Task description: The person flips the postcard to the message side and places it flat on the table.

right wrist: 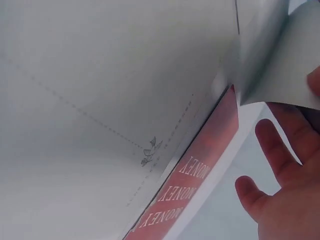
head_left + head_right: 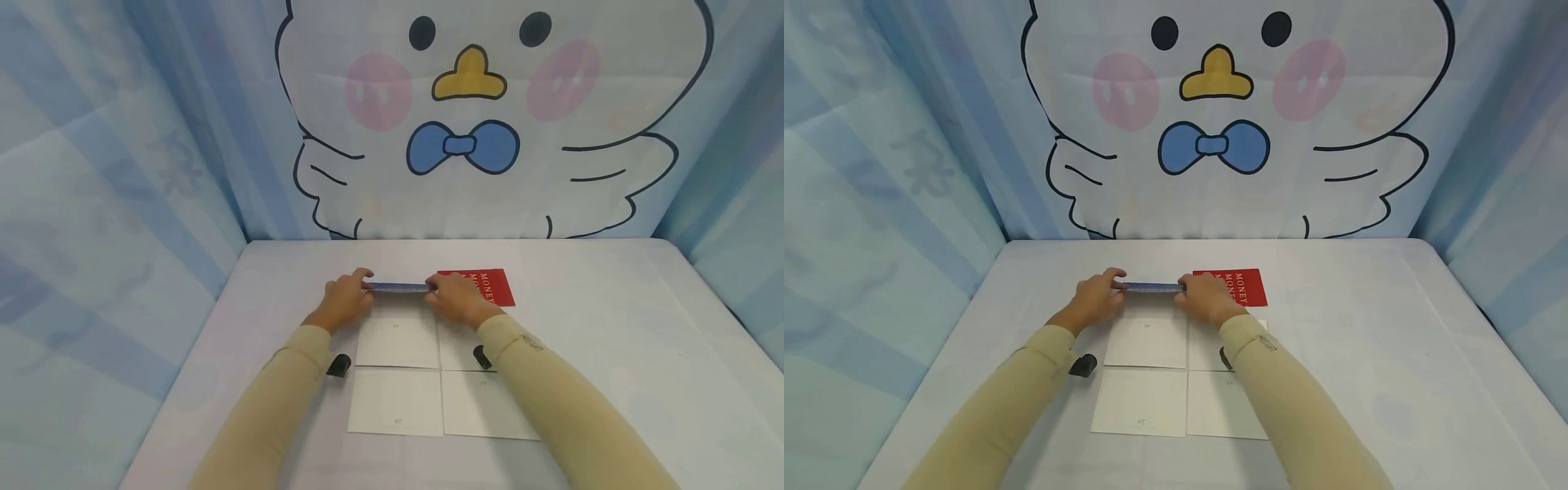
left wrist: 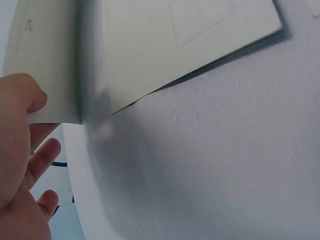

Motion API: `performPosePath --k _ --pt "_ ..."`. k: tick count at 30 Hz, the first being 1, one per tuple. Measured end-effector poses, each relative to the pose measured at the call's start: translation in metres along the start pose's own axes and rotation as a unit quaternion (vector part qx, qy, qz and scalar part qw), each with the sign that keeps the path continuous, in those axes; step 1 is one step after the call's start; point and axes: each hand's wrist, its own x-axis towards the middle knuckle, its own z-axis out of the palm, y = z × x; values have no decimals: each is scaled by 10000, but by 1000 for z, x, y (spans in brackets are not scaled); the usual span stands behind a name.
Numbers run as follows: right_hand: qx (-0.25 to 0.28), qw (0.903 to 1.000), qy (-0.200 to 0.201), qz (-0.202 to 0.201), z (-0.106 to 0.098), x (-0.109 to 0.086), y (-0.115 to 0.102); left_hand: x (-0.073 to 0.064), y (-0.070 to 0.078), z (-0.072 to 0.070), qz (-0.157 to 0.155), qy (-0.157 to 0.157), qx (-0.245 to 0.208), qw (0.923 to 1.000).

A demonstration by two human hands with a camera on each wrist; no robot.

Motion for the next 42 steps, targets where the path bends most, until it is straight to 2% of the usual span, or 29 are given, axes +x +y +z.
performPosePath --k 4,8,11,13,17,22,26,31,33,37,42 --pt "138 9997 200 13 -2 -2 2 -1 -2 -1 109 299 7 9995" --pt "284 9993 246 63 -2 -4 4 -3 -4 -1 166 365 -35 9992" --pt "442 9985 304 113 -2 -4 5 -5 -5 -2 154 435 -229 9987" --pt "634 9971 396 168 -2 -4 6 -6 -5 -4 97 596 -524 9968" --pt "1185 9904 646 293 -5 -5 4 -8 -5 -7 5 970 -1291 9869" --pt "1961 9754 896 451 -8 -7 0 -10 -3 -9 -44 1273 -2044 9706" --pt "2314 9647 1166 473 -9 -8 -1 -11 -1 -10 -178 1456 -2385 9600" --pt "2355 9578 1589 432 -7 -9 -3 -11 0 -7 -67 1604 -2575 9528" --pt "2183 9603 1699 353 -6 -10 -3 -11 0 -6 39 1605 -2520 9543" --pt "1659 9699 1767 209 -5 -11 -2 -12 2 -5 110 1510 -2235 9629" --pt "1420 9777 1540 129 -1 -10 1 -15 2 -4 53 1204 -1971 9729"
